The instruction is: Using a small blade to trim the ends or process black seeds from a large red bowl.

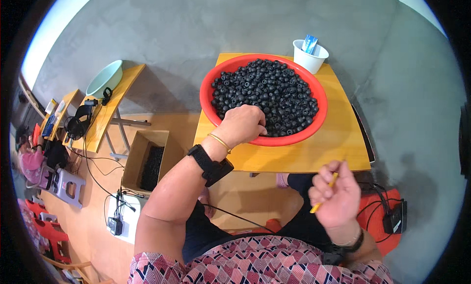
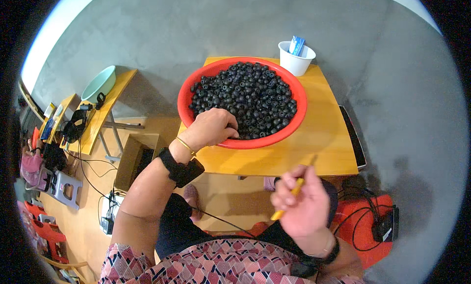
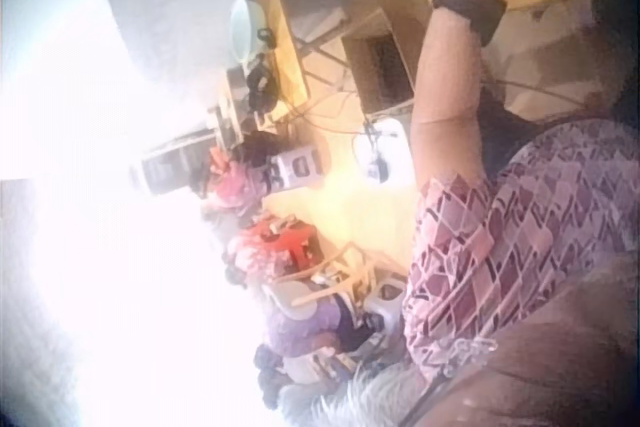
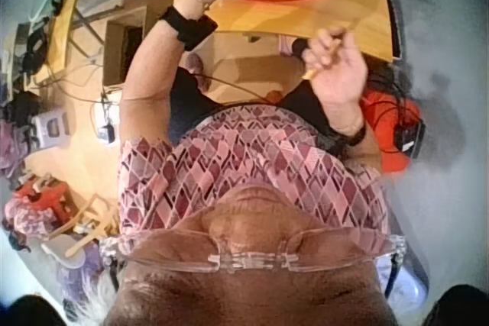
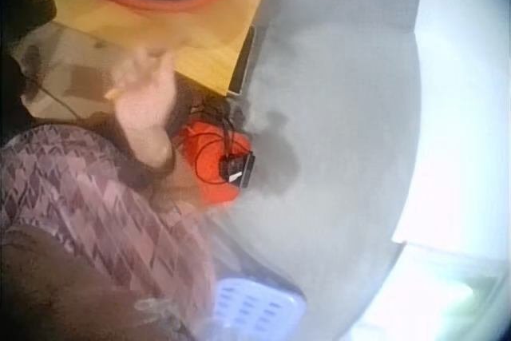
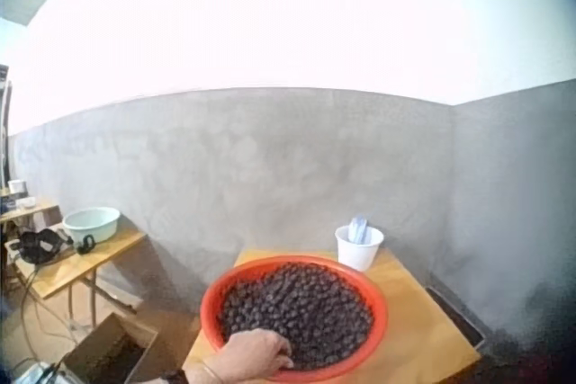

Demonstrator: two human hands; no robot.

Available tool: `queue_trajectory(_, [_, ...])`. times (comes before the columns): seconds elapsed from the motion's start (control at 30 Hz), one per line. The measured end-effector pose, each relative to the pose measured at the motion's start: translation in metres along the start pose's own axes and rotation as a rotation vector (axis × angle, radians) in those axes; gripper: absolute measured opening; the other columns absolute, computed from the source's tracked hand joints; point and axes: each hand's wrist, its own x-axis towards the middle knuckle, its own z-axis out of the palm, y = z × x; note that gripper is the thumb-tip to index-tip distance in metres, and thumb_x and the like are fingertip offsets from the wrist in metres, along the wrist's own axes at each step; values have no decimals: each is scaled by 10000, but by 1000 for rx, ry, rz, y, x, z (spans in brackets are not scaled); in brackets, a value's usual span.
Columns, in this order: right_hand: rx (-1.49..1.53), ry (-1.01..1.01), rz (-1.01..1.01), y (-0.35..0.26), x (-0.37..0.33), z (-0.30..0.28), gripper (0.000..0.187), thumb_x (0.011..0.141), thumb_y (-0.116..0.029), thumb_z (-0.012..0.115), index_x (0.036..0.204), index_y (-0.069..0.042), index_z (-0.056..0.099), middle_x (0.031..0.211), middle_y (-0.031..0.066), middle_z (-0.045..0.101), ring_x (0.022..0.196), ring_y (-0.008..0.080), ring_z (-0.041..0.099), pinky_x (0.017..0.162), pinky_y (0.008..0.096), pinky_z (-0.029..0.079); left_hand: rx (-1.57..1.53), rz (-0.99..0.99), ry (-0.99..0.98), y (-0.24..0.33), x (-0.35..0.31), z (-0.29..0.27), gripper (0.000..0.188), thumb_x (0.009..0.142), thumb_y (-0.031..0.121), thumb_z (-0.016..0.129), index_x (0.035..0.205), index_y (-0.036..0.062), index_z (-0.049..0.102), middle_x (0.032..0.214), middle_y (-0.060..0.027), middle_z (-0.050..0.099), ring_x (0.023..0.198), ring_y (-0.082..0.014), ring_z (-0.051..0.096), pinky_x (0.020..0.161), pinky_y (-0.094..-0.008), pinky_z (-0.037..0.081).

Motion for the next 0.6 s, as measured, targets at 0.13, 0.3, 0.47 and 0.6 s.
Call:
queue_trajectory(0.13, [162,-263,-3,32,37,2,309,927,-334,310,898,-87,493,735,9,407,532,102,355,489,243,310,-25,-44,-40,4,4,1,163,683,197,631,794,80,652,747,-123,625,734,-281,603,658,-371,474])
queue_trajectory(0.3, [-219,-422,-344,59,72,-3,303,928,-325,320,879,-60,459,739,32,394,542,114,374,505,249,332,-71,-41,-32,-10,8,12,136,692,166,610,782,69,642,814,-133,601,800,-291,574,703,-359,459])
queue_trajectory(0.47, [-699,-476,-791,36,90,5,301,930,-288,335,883,-15,453,776,66,422,566,103,396,519,228,351,-411,276,337,-10,-4,5,107,737,68,552,813,8,597,802,-114,568,779,-238,551,716,-311,440])
queue_trajectory(0.6, [-848,-433,-687,21,94,20,221,924,-218,377,937,-21,476,689,-2,413,571,64,379,511,196,336,-1397,-22,119,4,-38,-7,171,868,151,483,887,-1,559,774,-65,576,638,-117,520,575,-241,429])
